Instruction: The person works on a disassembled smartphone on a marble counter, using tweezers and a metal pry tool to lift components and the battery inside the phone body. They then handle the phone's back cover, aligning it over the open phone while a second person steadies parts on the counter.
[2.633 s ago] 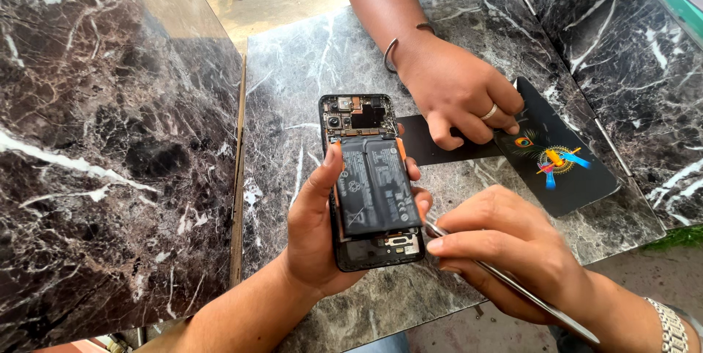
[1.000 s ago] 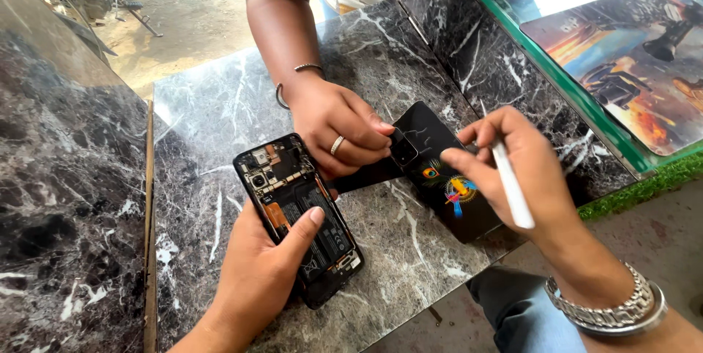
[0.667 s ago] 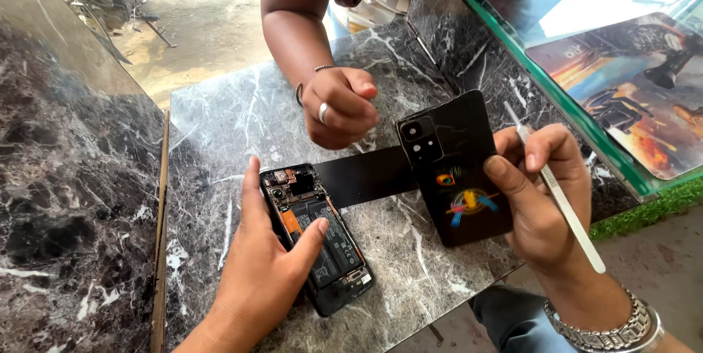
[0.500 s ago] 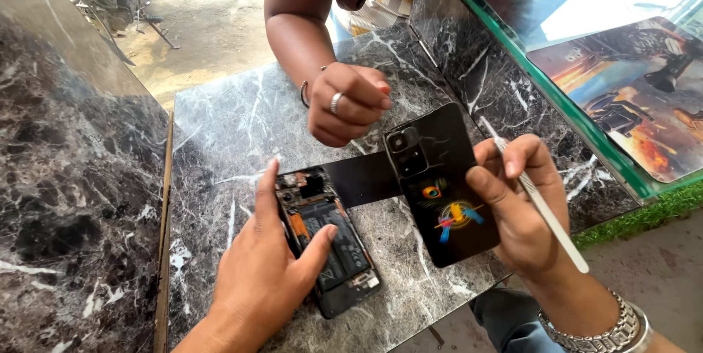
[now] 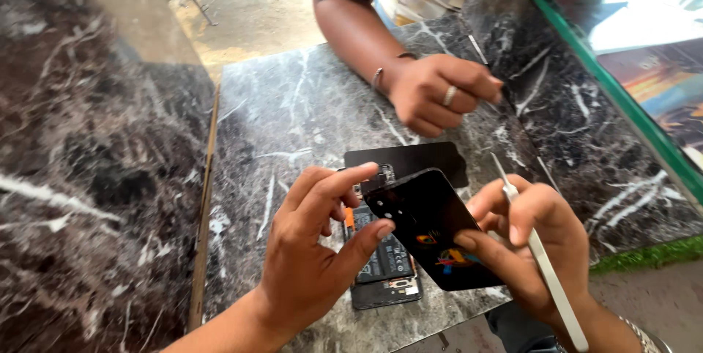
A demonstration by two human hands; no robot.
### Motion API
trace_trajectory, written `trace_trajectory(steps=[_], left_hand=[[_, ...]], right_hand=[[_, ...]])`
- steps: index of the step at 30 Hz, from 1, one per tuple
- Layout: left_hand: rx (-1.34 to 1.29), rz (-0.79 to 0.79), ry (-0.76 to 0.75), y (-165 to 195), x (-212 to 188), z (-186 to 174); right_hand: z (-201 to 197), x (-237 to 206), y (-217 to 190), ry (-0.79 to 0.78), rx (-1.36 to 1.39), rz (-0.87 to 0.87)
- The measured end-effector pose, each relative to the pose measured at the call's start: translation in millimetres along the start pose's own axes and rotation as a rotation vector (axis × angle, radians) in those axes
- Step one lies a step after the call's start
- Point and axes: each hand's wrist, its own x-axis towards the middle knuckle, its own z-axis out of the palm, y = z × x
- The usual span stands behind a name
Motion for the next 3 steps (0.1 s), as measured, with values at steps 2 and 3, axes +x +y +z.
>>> trace_trajectory(steps=[2,3], left_hand=[[-0.031,0.031,0.036,-3.8,0.0,-0.7],[-0.031,0.075,0.061,-4.4,-1.9,-2.6]], right_hand=[[4.9,-2.6,-1.3,-0.022,0.031,-0.058],[7.5,-4.8,-2.2,-0.022,0.045,-0.065]])
